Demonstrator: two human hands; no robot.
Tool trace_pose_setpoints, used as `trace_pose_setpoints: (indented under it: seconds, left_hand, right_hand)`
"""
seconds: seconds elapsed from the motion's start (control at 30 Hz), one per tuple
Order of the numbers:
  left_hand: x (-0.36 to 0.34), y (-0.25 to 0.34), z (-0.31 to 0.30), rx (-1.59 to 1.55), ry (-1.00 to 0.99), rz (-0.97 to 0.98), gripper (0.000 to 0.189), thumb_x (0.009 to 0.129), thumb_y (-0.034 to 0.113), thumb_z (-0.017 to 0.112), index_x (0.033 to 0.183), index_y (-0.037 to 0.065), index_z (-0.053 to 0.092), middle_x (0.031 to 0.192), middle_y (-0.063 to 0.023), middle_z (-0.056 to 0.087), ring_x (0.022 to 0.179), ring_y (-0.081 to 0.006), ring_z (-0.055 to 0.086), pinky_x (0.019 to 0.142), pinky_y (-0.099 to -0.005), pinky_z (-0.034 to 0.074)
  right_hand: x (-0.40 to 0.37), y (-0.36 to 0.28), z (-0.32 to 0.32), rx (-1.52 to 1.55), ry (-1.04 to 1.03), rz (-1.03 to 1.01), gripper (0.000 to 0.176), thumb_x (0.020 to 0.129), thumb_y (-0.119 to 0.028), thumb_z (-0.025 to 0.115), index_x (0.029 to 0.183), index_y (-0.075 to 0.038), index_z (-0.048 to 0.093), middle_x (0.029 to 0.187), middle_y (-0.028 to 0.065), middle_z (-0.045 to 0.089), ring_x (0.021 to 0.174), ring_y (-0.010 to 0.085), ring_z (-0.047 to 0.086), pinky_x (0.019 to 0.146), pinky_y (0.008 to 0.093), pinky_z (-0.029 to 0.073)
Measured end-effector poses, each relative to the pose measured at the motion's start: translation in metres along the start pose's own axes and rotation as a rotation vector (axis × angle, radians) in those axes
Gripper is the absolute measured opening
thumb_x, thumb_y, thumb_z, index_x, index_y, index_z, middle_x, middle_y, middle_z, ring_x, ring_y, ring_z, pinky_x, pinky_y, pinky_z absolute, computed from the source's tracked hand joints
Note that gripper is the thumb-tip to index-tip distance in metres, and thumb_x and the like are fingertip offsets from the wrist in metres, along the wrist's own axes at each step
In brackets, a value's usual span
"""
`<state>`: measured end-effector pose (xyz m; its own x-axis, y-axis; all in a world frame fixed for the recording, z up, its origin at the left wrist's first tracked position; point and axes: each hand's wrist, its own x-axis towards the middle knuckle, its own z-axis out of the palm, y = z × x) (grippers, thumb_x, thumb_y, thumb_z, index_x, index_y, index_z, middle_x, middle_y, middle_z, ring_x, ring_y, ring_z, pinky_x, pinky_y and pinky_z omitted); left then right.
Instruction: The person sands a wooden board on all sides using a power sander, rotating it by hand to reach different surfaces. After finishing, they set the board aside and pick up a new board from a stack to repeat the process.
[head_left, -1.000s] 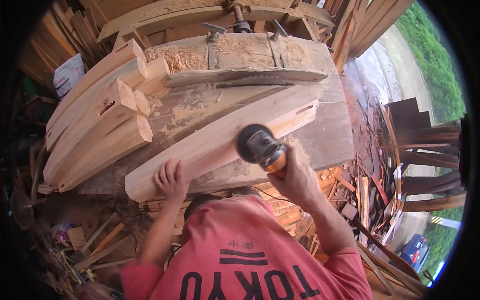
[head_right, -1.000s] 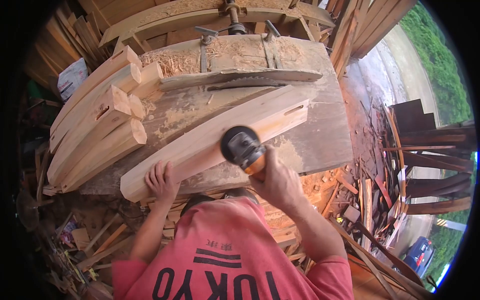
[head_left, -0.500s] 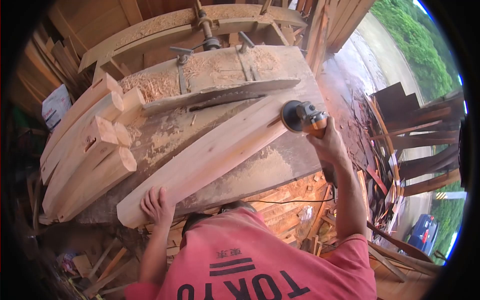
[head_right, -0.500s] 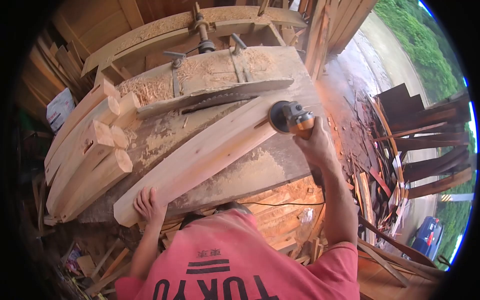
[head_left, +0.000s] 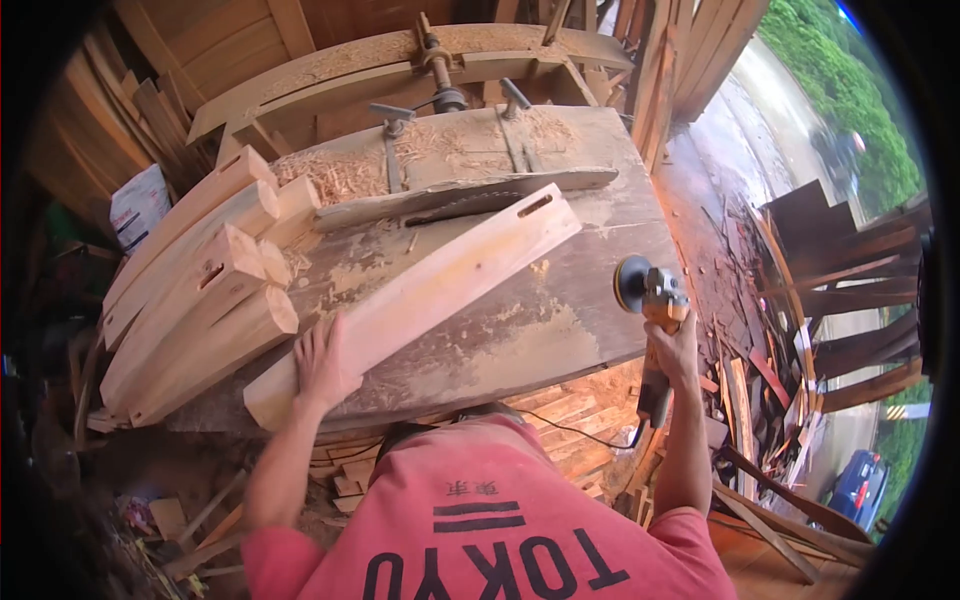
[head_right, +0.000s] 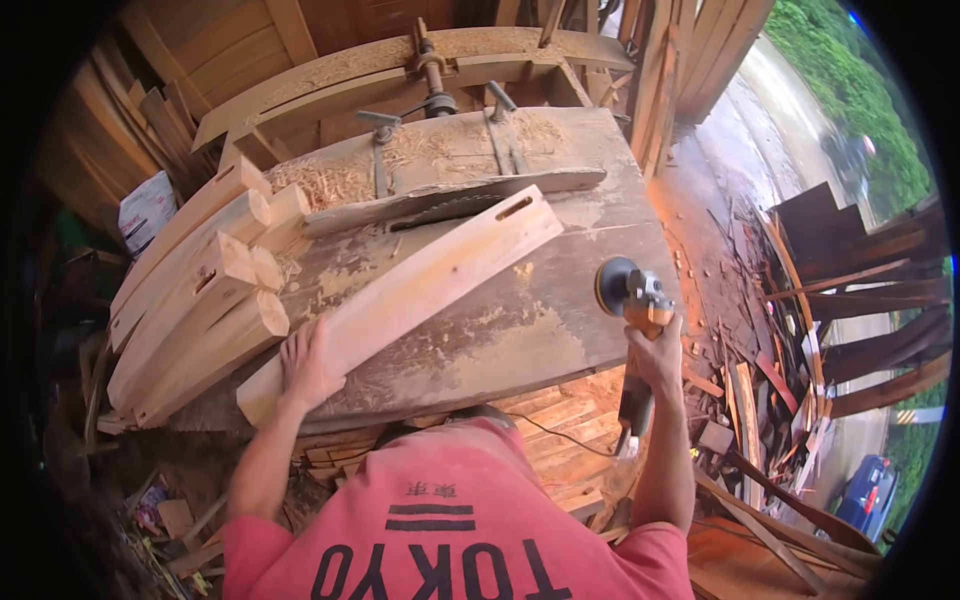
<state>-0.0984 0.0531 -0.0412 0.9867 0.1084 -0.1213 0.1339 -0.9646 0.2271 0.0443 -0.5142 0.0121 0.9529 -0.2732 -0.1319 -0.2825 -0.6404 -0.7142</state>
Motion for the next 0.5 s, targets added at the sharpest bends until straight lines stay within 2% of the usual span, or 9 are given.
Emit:
trace_pose_setpoints:
  seconds: [0.1,0.2,0.23,0.33,0.37,0.5]
  left_hand:
    - [0.011,-0.012,-0.018,-0.104,-0.254,-0.002,0.127,0.057,0.03,0.093,0.161,0.008,0.025,0.15,-0.0262,0.04,0.141,-0.0444,0.038,0.118,-0.0573,0.029]
    - [0.012,-0.04,-0.018,-0.282,-0.378,0.03,0.133,0.054,0.036,0.095,0.162,0.007,0.023,0.15,-0.0268,0.041,0.142,-0.0443,0.039,0.119,-0.0537,0.031]
    - [0.017,-0.052,-0.014,-0.329,-0.401,0.06,0.133,0.054,0.037,0.095,0.162,0.007,0.023,0.15,-0.0271,0.042,0.142,-0.044,0.039,0.119,-0.0523,0.031]
    - [0.03,-0.08,-0.01,-0.441,-0.456,0.12,0.135,0.054,0.039,0.095,0.162,0.005,0.022,0.151,-0.0281,0.042,0.143,-0.0428,0.04,0.12,-0.0476,0.033]
    - [0.035,-0.08,-0.013,-0.458,-0.48,0.117,0.135,0.054,0.039,0.095,0.162,0.003,0.022,0.152,-0.0284,0.042,0.143,-0.0424,0.041,0.12,-0.0458,0.033]
    - [0.037,-0.077,-0.015,-0.408,-0.508,0.123,0.135,0.055,0.039,0.095,0.162,0.0,0.021,0.153,-0.029,0.041,0.143,-0.042,0.041,0.12,-0.0444,0.034]
  right_hand:
    - [-0.049,-0.022,0.009,0.07,-0.024,-0.078,0.063,0.078,-0.021,0.079,0.127,-0.001,0.046,0.11,0.015,0.064,0.097,0.0238,0.064,0.087,0.0387,0.053]
    - [-0.092,-0.051,0.018,0.149,-0.122,-0.062,0.06,0.079,-0.015,0.078,0.127,-0.002,0.046,0.113,0.0148,0.064,0.098,0.0234,0.065,0.088,0.0374,0.053]
    - [-0.102,-0.058,0.024,0.093,-0.148,-0.127,0.063,0.08,-0.014,0.078,0.132,-0.003,0.043,0.114,0.0168,0.064,0.1,0.0253,0.066,0.086,0.0403,0.054]
    - [-0.131,-0.102,0.051,0.059,-0.289,-0.085,0.069,0.082,-0.016,0.078,0.137,-0.005,0.038,0.117,0.0209,0.065,0.103,0.0304,0.068,0.085,0.0452,0.056]
    - [-0.138,-0.11,0.062,-0.061,-0.294,-0.206,0.074,0.084,-0.017,0.078,0.142,-0.007,0.033,0.118,0.0238,0.066,0.102,0.0361,0.07,0.083,0.0493,0.058]
    - [-0.157,-0.163,0.107,-0.217,-0.511,-0.291,0.079,0.085,-0.022,0.078,0.147,-0.007,0.031,0.113,0.029,0.068,0.095,0.0445,0.073,0.08,0.0523,0.059]
